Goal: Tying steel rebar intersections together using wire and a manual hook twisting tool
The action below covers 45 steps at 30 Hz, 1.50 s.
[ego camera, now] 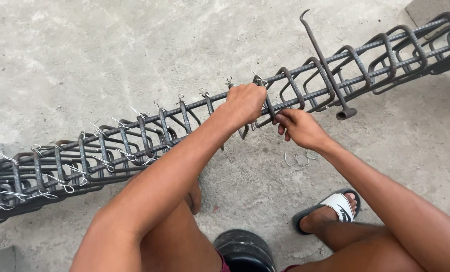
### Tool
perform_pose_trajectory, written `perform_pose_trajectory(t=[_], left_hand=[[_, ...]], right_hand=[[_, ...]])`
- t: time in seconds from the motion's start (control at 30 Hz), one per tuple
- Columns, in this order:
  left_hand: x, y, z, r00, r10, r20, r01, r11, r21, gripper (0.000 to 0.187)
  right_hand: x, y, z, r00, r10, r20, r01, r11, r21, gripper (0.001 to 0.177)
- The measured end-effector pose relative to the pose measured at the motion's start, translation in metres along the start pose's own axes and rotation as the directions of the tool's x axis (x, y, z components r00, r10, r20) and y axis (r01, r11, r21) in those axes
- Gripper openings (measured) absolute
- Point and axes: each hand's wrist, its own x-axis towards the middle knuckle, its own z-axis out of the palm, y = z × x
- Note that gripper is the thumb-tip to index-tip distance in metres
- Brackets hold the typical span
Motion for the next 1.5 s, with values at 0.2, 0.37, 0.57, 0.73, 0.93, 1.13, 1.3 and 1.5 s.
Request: perform_pose_trajectory(t=[0.2, 0.37, 0.57, 0.73, 0.93, 1.13, 1.3, 1.5], left_hand=[[0.003, -0.005, -0.003, 1.0, 0.001, -0.013, -0.001, 0.998, 0.063, 0.015], [0.002, -0.003, -0.008, 0.999, -0.026, -0.022, 0.027, 0.999, 0.04, 0.017], [-0.004, 0.003, -0.015, 0.998, -0.006, -0.064, 0.009, 0.999, 0.052, 0.022], [0.005, 0.008, 0.0, 0.994, 0.005, -0.11, 0.005, 0.996, 0.091, 0.022], [0.006, 0.03, 0.002, 0.989, 0.017, -0.146, 0.016, 0.975, 0.223, 0.021], [-0.01, 0.064, -0.005, 0.964, -0.013, -0.264, 0.088, 0.958, 0.274, 0.02], [-0.009, 0.075, 0.016, 0.961, -0.022, -0.276, 0.121, 0.931, 0.344, 0.044], [0.022, 0.047, 0.05, 0.975, 0.102, -0.199, -0.035, 0.95, 0.312, 0.068]], right_hand=[[-0.005, -0.005, -0.004, 0.999, 0.026, 0.024, -0.025, 0.998, -0.066, 0.029], [-0.013, -0.008, -0.01, 0.999, 0.04, 0.02, -0.036, 0.98, -0.198, 0.035], [-0.014, -0.012, -0.013, 0.996, 0.081, -0.035, -0.088, 0.958, -0.274, 0.037], [-0.017, -0.018, -0.013, 0.993, 0.1, -0.059, -0.115, 0.929, -0.352, 0.039], [-0.024, -0.041, -0.02, 0.99, 0.105, -0.09, -0.134, 0.89, -0.436, 0.04], [-0.009, -0.032, -0.018, 0.987, 0.119, -0.105, -0.153, 0.89, -0.43, 0.043], [0.03, 0.008, -0.02, 0.986, 0.123, -0.112, -0.16, 0.879, -0.449, 0.047], [0.018, -0.018, -0.025, 0.992, 0.124, -0.035, -0.128, 0.939, -0.318, 0.054]])
